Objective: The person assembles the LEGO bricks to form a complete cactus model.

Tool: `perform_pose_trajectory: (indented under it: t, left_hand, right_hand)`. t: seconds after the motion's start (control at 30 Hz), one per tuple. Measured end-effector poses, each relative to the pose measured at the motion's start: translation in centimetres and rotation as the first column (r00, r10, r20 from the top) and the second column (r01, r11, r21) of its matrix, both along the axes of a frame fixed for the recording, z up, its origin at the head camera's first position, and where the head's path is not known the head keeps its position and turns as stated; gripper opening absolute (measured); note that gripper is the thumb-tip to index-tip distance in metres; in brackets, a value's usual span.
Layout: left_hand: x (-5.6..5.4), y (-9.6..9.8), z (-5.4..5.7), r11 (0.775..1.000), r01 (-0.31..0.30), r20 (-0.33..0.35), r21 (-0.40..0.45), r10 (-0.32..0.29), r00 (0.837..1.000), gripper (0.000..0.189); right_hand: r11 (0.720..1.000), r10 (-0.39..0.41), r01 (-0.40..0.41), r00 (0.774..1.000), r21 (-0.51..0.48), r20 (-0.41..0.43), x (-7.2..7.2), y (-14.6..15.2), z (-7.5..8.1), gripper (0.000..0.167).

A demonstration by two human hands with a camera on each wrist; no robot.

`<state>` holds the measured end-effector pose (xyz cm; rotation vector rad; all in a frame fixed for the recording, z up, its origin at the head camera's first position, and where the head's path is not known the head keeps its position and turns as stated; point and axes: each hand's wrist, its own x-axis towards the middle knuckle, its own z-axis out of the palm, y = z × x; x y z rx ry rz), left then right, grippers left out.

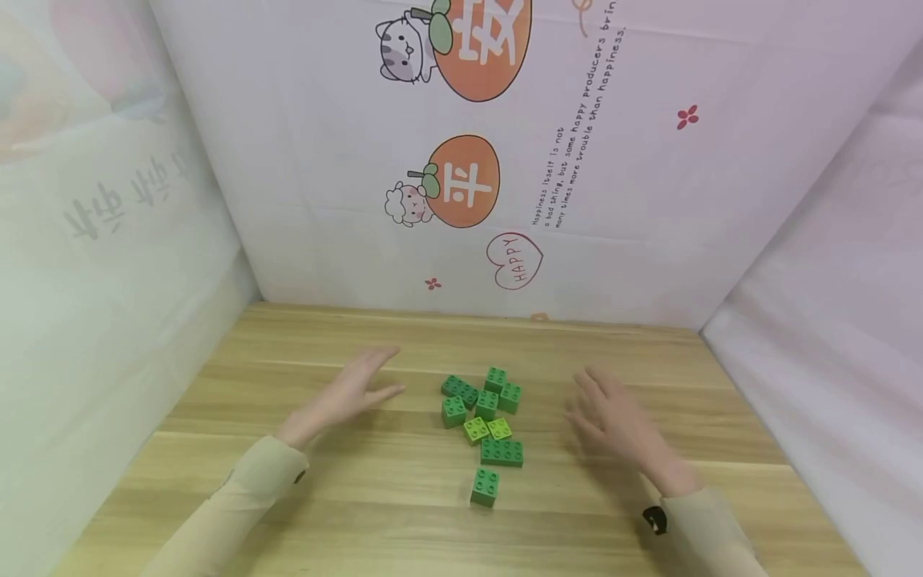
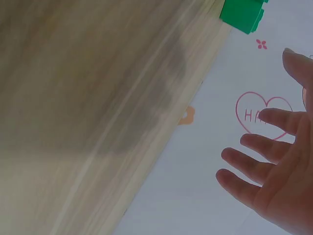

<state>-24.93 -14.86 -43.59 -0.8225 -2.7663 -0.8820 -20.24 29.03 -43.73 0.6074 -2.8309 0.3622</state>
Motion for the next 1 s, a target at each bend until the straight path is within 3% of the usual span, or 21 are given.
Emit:
perform_pose_trajectory:
  t: [0.47, 0.67, 1.0]
  left_hand:
    - [1.1, 0.9, -0.7, 0.996, 0.077, -0.032, 0.04, -0.075, 0.997, 0.064]
    - [2.0, 1.5, -0.9, 0.994, 0.092, 0.006, 0.054, -0.092, 0.996, 0.06]
    - [3.2, 2.4, -1.0, 0.986, 0.136, 0.06, 0.092, -0.142, 0.988, 0.056]
  right_hand:
    - [0.995, 0.051, -0.045, 0.997, -0.085, 0.064, 1.2, -1.2, -0.5, 0.06]
    - [0.985, 0.099, -0.086, 0.991, -0.147, 0.087, 1.8, -1.8, -0.8, 0.055]
    - [0.978, 0.148, -0.134, 0.986, -0.158, 0.08, 2.1, -2.7, -1.5, 0.048]
